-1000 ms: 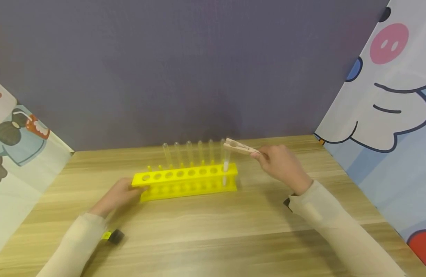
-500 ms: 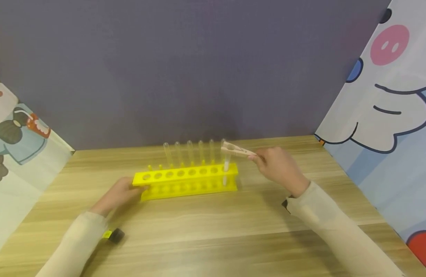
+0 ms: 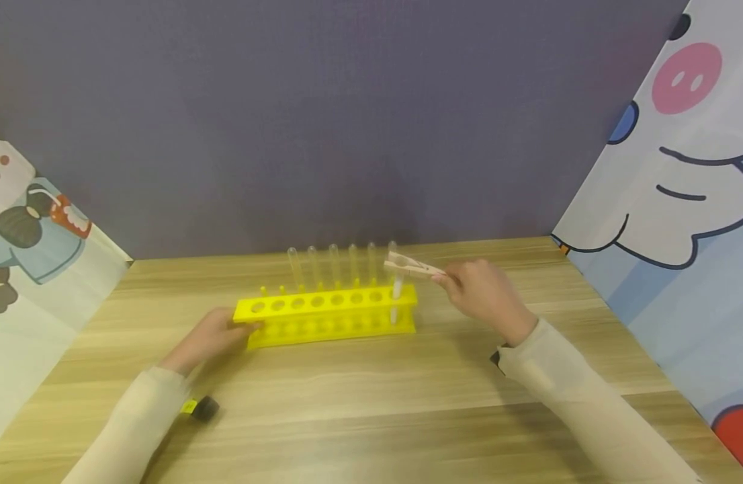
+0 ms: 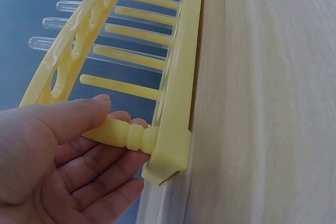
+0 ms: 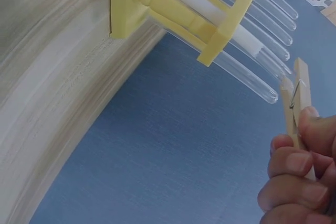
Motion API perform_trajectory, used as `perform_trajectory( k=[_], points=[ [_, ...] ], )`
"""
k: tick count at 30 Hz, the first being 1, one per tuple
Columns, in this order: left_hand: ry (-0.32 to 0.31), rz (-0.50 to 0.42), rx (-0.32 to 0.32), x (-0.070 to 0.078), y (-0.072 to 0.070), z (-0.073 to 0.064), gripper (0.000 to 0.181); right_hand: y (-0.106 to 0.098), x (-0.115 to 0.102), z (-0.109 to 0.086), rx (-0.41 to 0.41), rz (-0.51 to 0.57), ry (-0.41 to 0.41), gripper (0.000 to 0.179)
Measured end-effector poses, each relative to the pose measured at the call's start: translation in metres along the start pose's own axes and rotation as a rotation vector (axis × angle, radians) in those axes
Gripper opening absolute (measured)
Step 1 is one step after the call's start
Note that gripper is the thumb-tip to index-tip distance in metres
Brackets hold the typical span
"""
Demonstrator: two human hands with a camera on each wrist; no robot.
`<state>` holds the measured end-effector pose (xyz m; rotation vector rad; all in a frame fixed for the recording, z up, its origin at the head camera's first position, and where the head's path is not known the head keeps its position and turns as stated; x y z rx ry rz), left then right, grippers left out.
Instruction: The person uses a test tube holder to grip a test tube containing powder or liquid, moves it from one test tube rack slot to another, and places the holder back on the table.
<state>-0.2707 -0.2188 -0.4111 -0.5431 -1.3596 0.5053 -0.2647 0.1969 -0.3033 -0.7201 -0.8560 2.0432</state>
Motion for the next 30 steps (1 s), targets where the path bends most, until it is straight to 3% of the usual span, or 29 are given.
perform_trajectory(
  k=[7,17,30],
  points=[
    [0.009,0.005,-0.001,0.001,-0.001,0.0,0.026,0.006,0.002,-0.003,-0.013,0.003,0.006,0.023],
    [-0.028,0.004,-0.003,0.0,-0.001,0.0,0.026,0.012,0.003,-0.006,-0.033,0.021,0.019,0.026],
    [-0.014,0.011,-0.004,0.002,-0.002,-0.001,0.027,0.019,0.007,-0.01,-0.019,0.033,-0.027,0.039]
  ],
)
Point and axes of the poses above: each hand's wrist, its own z-axis towards the middle knuckle, its own y-axis out of the palm, x = y × z, the point moved 5 cm from there along z, towards the middle knuckle, and after that the axes turned 15 degrees about x, right-handed, at the moved point
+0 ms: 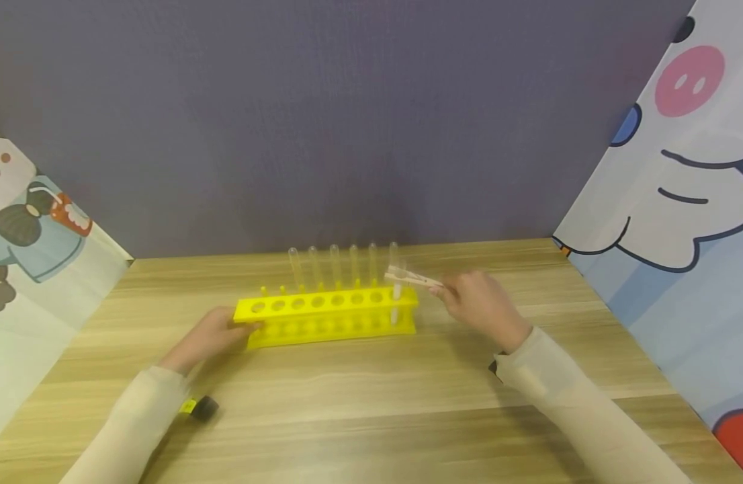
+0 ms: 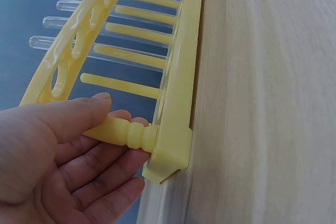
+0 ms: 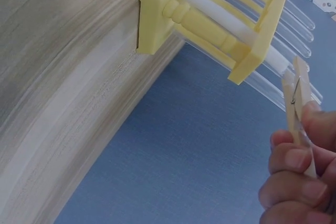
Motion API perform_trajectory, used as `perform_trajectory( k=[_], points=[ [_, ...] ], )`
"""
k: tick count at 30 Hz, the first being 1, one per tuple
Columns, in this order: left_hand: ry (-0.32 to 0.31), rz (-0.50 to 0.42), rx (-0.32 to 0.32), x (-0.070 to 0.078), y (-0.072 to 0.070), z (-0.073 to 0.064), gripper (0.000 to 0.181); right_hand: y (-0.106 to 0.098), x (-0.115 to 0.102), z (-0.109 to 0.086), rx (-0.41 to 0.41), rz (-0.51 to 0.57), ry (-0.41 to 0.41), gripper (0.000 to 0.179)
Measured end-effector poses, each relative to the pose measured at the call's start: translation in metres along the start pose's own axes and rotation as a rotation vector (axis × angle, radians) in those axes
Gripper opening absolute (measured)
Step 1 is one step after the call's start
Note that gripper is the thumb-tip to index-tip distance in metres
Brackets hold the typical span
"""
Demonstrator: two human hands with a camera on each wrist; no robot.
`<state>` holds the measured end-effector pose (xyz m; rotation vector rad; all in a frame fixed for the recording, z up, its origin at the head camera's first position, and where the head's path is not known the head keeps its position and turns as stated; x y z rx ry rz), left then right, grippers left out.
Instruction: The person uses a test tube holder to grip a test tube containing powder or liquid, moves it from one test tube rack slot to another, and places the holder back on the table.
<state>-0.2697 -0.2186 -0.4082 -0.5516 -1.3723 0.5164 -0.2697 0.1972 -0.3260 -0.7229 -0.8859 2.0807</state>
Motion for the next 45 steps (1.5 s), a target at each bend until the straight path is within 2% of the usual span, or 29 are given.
perform_trajectory(
  k=[11,27,38,45],
  points=[
    [0.006,0.003,0.0,-0.003,0.001,0.002,0.026,0.003,0.001,0.0,-0.006,-0.013,-0.007,0.039],
    [0.018,0.001,0.004,-0.002,0.001,0.001,0.026,0.006,0.003,0.001,-0.088,0.03,0.028,0.037],
    [0.007,0.007,0.005,-0.003,0.001,0.002,0.025,0.0,0.001,0.004,-0.101,0.018,0.039,0.037],
    [-0.001,0.001,0.003,-0.004,0.002,0.003,0.025,-0.007,-0.001,0.007,-0.076,0.017,0.015,0.033]
  ],
)
Point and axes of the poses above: each hand's wrist, its own z-axis towards the middle knuckle, its own y-axis out of the palm, x = y × z, the point moved 5 cm from there along z, towards the middle knuckle, and after that the axes turned 15 degrees about x, right-handed, at the moved point
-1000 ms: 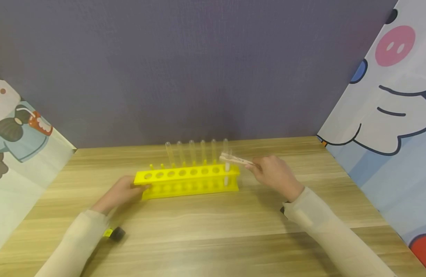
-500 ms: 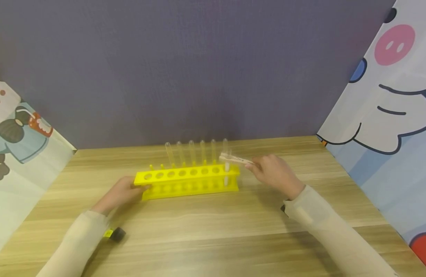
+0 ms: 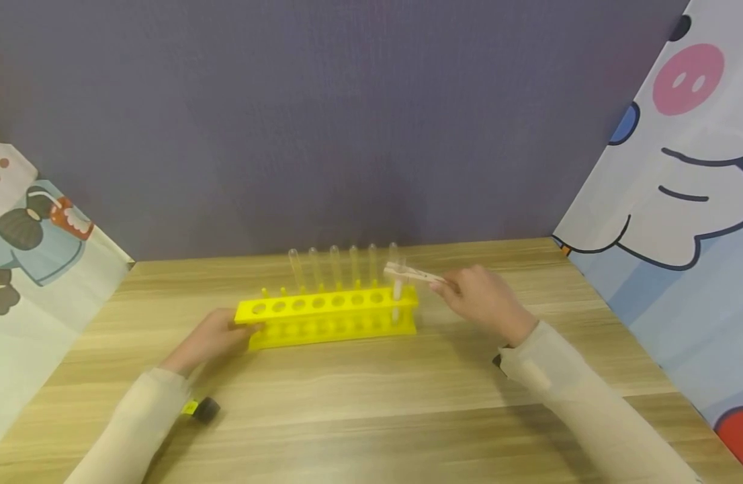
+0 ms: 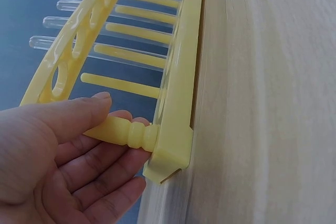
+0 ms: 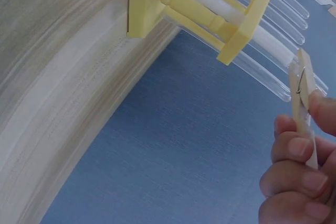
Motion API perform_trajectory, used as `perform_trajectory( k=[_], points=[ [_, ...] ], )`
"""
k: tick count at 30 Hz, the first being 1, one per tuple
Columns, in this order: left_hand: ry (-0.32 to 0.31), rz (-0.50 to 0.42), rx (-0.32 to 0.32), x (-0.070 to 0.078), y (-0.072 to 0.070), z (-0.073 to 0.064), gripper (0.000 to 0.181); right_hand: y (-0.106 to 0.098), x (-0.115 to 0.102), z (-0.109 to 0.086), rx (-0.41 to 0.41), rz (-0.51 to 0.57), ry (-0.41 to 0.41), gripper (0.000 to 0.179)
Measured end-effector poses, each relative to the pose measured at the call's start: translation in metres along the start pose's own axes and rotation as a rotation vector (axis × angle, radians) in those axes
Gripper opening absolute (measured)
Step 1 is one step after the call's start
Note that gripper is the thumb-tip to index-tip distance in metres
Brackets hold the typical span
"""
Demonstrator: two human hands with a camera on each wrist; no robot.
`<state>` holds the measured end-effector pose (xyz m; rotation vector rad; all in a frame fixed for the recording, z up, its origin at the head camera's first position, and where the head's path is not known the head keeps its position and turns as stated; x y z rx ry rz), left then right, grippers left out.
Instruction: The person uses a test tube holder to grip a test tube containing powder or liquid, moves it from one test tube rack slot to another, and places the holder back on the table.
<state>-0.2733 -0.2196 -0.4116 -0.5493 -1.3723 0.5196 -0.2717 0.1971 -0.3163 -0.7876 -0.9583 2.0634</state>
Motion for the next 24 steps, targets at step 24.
perform_trajectory(
  k=[24],
  points=[
    [0.009,0.016,0.01,-0.001,0.0,0.0,0.024,-0.018,-0.01,0.013,0.055,-0.02,-0.104,0.031]
  ],
)
Point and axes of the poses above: each hand's wrist, its own z-axis towards the middle knuckle, its own y-axis out of the palm, x = y × z, the point moved 5 cm from there along z, towards the middle knuckle, and after that the axes turned 15 degrees about x, right-handed, at the moved point
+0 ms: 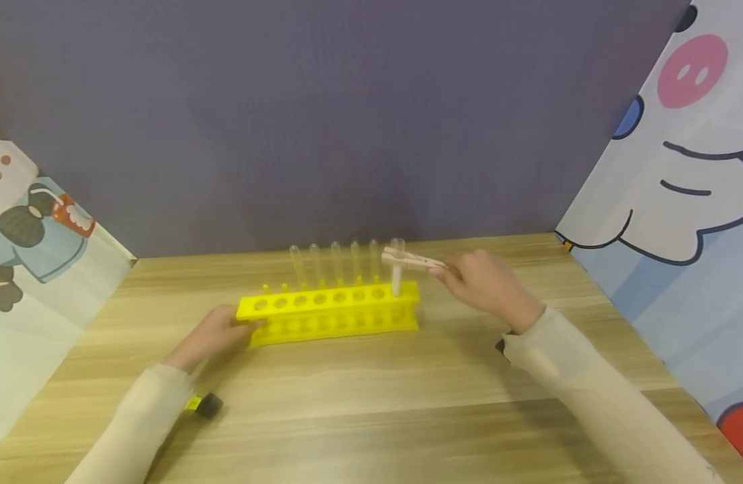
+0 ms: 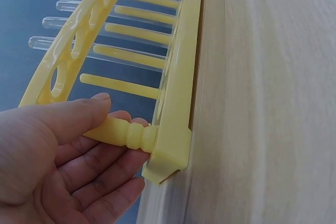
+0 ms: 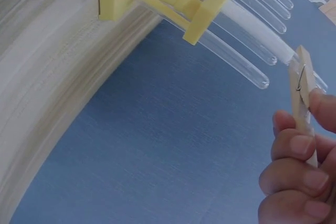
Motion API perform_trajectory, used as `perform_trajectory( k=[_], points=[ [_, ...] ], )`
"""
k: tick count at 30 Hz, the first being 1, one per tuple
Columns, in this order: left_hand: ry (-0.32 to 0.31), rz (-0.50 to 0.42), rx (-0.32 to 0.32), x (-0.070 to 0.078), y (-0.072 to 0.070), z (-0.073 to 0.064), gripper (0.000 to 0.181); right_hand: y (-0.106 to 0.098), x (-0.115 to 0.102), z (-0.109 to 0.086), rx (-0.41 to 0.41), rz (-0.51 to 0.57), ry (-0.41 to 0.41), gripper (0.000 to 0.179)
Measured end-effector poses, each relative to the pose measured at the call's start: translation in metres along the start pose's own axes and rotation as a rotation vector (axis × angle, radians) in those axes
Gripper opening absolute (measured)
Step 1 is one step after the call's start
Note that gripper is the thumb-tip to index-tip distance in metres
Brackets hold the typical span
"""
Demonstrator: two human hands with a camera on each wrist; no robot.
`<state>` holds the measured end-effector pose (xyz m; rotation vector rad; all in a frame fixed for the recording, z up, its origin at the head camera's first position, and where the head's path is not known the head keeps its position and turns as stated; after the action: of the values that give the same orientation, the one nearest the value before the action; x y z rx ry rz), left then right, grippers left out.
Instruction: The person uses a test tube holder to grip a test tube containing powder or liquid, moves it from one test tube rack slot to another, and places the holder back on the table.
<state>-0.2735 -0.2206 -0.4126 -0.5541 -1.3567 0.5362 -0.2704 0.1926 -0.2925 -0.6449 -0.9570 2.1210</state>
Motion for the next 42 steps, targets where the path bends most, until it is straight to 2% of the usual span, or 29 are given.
perform_trajectory(
  k=[14,29,35,42],
  points=[
    [0.007,0.001,0.002,0.0,-0.001,0.001,0.025,-0.008,-0.001,0.001,0.015,-0.025,0.018,0.029],
    [0.03,-0.014,-0.001,-0.001,0.001,0.0,0.024,-0.025,-0.005,0.01,0.103,-0.068,-0.068,0.037],
    [0.042,-0.011,0.004,-0.001,0.001,0.0,0.023,-0.032,-0.011,0.014,0.105,-0.068,-0.067,0.036],
    [0.037,0.002,0.001,0.002,0.001,-0.001,0.023,-0.032,-0.013,0.017,0.065,-0.061,-0.051,0.028]
  ],
)
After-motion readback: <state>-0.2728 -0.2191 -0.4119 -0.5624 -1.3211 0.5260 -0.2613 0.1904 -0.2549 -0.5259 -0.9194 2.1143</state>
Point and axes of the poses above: each hand's wrist, its own z-axis towards the middle knuckle, its own y-axis out of the palm, x = y × z, the point moved 5 cm from there along z, towards the middle knuckle, and after that the axes turned 15 degrees about x, right-handed, at the moved point
